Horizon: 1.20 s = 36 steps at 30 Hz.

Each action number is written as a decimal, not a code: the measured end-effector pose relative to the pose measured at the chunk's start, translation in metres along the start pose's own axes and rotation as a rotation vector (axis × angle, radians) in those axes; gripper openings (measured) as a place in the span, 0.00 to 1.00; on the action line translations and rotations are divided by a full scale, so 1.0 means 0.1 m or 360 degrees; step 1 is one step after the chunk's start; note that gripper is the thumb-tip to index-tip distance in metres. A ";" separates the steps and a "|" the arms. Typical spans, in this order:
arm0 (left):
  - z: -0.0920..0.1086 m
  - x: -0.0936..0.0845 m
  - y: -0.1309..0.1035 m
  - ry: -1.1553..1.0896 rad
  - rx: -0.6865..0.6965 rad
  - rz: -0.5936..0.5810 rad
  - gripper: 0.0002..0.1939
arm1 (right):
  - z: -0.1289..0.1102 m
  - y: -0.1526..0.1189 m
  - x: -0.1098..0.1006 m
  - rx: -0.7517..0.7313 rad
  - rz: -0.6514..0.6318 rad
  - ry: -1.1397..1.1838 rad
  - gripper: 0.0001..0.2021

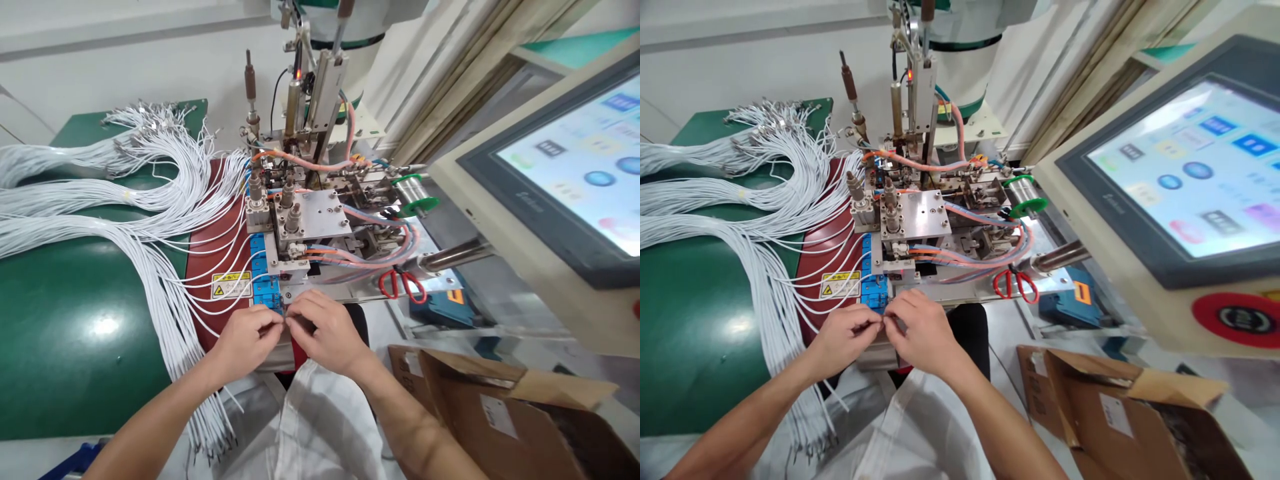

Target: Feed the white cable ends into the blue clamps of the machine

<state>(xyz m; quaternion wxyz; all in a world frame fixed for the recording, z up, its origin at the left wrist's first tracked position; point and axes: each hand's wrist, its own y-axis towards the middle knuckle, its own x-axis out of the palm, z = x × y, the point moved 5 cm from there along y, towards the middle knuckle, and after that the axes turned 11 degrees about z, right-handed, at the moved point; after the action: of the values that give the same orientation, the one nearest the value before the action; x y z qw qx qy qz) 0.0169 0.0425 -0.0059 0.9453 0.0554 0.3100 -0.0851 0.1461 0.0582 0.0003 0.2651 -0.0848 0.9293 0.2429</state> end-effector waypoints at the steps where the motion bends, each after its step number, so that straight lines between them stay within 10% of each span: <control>1: -0.02 0.00 0.00 -0.0036 -0.0059 0.0072 0.08 | 0.01 -0.01 0.00 0.0103 0.0094 0.0057 0.05; 6: -0.13 0.02 -0.05 -0.0363 -0.0366 0.0321 0.08 | 0.06 -0.12 0.09 0.0567 0.0458 0.0285 0.08; 14: -0.19 0.07 -0.06 -0.0696 -0.0647 0.0314 0.11 | 0.19 -0.20 0.12 0.0728 0.0474 0.0495 0.05; 30: -0.25 0.07 -0.04 -0.0549 -0.0625 0.0254 0.18 | 0.20 -0.19 0.14 0.0620 0.0631 0.0195 0.06; 36: -0.23 -0.18 0.08 0.0117 -0.0165 0.0104 0.07 | 0.41 -0.18 0.27 0.0783 0.0400 0.0074 0.07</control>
<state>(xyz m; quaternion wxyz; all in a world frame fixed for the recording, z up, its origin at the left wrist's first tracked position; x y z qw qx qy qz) -0.0090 0.0563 -0.0129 0.9371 0.0195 0.3465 -0.0360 0.1468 0.0621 -0.0526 0.2242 0.0926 0.9694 0.0389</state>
